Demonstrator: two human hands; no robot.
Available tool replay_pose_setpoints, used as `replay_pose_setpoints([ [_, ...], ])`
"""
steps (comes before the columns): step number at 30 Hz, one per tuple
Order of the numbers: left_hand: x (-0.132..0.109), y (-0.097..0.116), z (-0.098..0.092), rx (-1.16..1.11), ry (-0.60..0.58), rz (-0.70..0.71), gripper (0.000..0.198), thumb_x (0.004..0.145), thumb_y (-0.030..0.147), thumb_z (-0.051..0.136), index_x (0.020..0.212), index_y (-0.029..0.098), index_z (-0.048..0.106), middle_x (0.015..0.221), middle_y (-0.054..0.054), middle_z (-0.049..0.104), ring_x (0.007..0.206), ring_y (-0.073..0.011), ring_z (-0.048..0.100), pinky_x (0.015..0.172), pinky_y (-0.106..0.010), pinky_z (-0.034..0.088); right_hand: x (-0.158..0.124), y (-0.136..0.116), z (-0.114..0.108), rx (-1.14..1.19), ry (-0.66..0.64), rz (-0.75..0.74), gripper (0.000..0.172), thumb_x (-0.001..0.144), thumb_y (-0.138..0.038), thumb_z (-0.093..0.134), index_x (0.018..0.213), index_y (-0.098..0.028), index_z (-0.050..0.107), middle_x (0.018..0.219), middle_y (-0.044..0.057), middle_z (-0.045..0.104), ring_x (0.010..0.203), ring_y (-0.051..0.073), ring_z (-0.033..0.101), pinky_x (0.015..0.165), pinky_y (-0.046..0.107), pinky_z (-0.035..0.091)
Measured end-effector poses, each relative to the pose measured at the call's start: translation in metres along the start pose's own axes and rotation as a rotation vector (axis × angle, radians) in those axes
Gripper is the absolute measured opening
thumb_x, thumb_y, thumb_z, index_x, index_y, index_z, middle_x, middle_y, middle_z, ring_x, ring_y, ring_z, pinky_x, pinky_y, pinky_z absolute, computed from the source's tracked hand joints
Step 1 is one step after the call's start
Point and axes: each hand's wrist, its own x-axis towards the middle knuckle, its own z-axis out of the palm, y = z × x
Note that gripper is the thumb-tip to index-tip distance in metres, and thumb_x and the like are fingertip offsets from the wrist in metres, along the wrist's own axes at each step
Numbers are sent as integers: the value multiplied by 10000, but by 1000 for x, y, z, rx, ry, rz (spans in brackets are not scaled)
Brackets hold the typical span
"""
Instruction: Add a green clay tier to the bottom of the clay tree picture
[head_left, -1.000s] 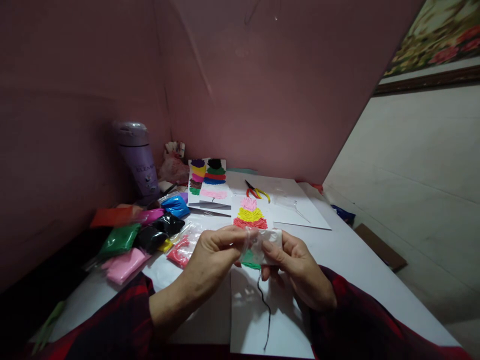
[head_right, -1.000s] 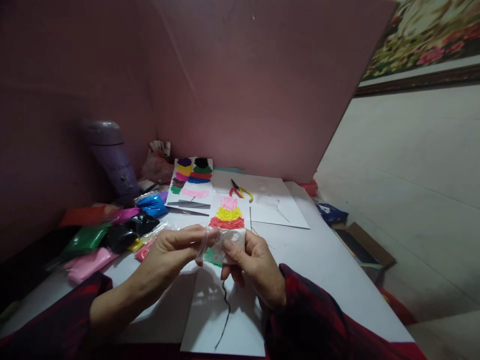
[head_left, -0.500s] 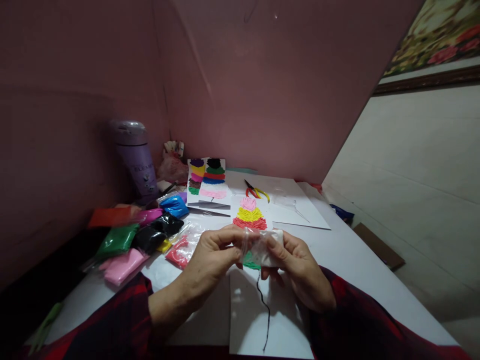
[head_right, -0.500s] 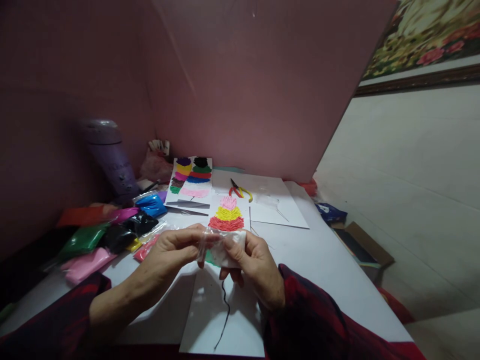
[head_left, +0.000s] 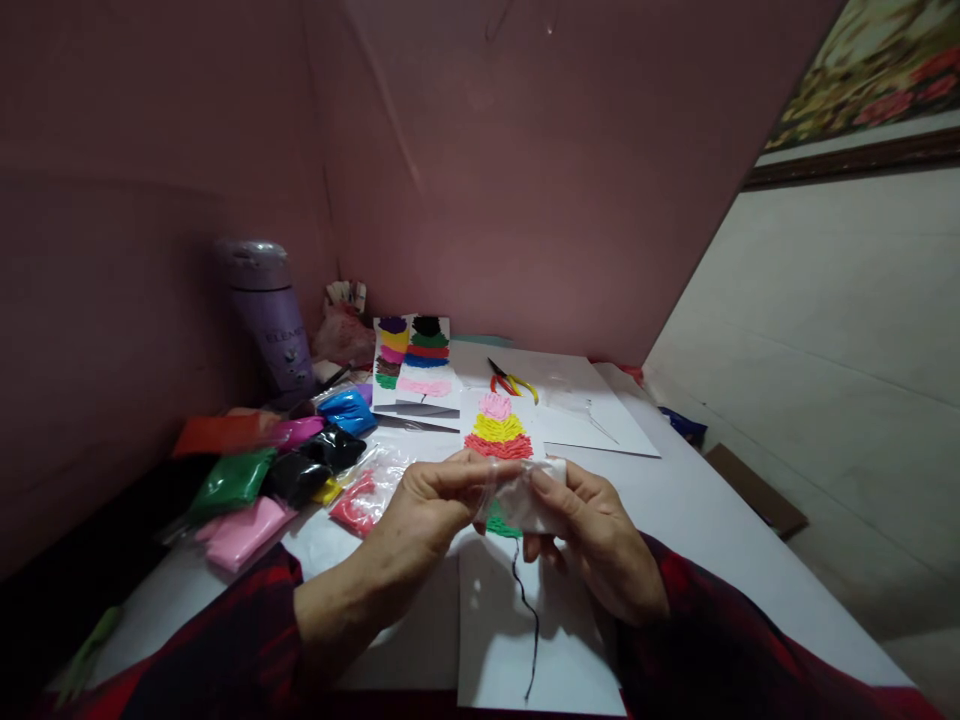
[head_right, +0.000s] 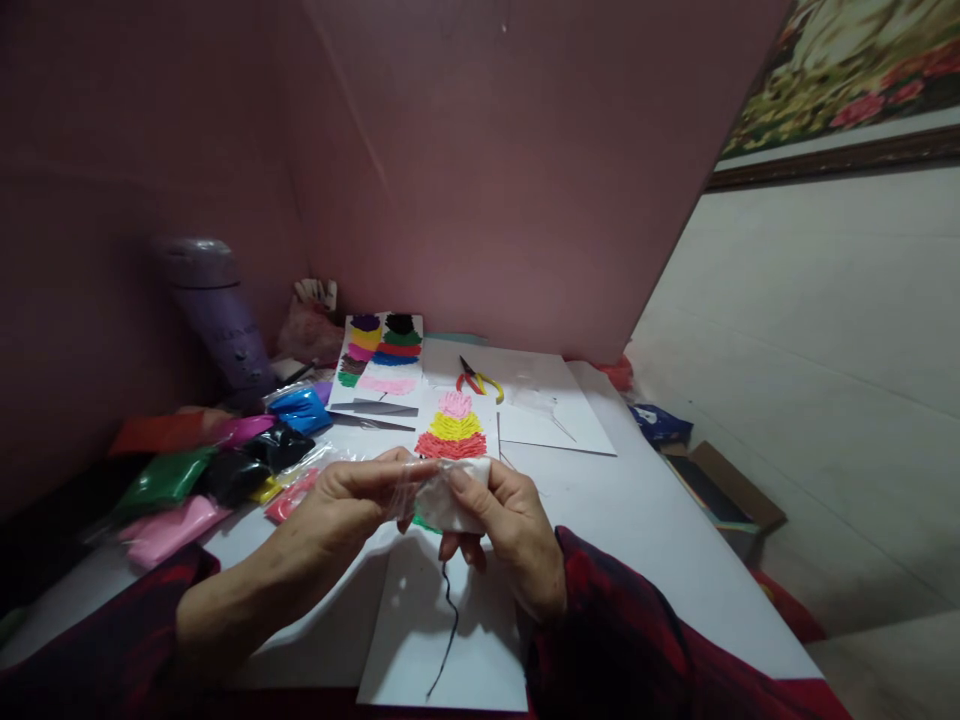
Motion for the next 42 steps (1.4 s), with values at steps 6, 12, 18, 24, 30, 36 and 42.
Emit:
replay_pose_setpoints([
  [6, 1, 1, 4, -97, 3, -23, 250, 646, 31, 578, 748, 184, 746, 717, -17, 664, 709, -168, 597, 711, -303, 443, -1, 0, 1, -15, -3, -25, 339, 824, -476, 608, 786, -139, 607, 517, 26, 637, 380, 83, 463, 364, 185, 291],
  [12, 2, 0, 2, -24, 85, 1, 167, 641, 99, 637, 745, 174, 744, 710, -21, 653, 697, -158, 547, 693, -289, 402, -1, 0, 0, -28, 38, -12, 359, 826, -511, 588, 785, -154, 584, 486, 9, 621, 351, 77, 448, 356, 183, 280],
  [18, 3, -3, -1, -36, 106, -5, 291, 615, 90, 639, 859, 193, 761, 815, -40, 699, 691, -147, 525, 626, -252, 371, 1, -2, 1, -42, 30, 16, 404, 826, -560, 562, 814, -156, 570, 483, 7, 620, 346, 76, 443, 356, 181, 283],
  [24, 4, -5, -3, -81, 109, 39, 133, 670, 244, 766, 668, 133, 694, 604, -1, 595, 571, -104, 492, 594, -236, 383, 0, -1, 2, -96, -3, 29, 434, 839, -582, 527, 783, -153, 566, 478, 13, 613, 348, 79, 423, 370, 197, 252],
  [30, 4, -4, -3, -59, 165, 28, 154, 611, 247, 803, 678, 140, 713, 641, -17, 632, 553, -101, 482, 548, -227, 374, -1, -1, 2, -147, -23, -3, 473, 840, -620, 496, 771, -156, 555, 497, 25, 622, 362, 80, 409, 386, 208, 277],
  [36, 4, 0, -2, -19, 203, 59, 176, 594, 174, 757, 768, 191, 780, 719, -42, 669, 623, -128, 489, 553, -237, 366, -1, 0, 1, -179, 24, -25, 429, 865, -576, 499, 786, -158, 558, 527, 17, 620, 379, 71, 407, 380, 188, 286],
  [42, 4, 2, 0, -42, 148, -9, 198, 596, 264, 813, 761, 162, 773, 708, -57, 688, 589, -124, 516, 527, -231, 408, 2, 3, -2, -126, 49, -27, 384, 849, -534, 555, 895, -154, 596, 569, 11, 610, 402, 81, 472, 343, 167, 299],
])
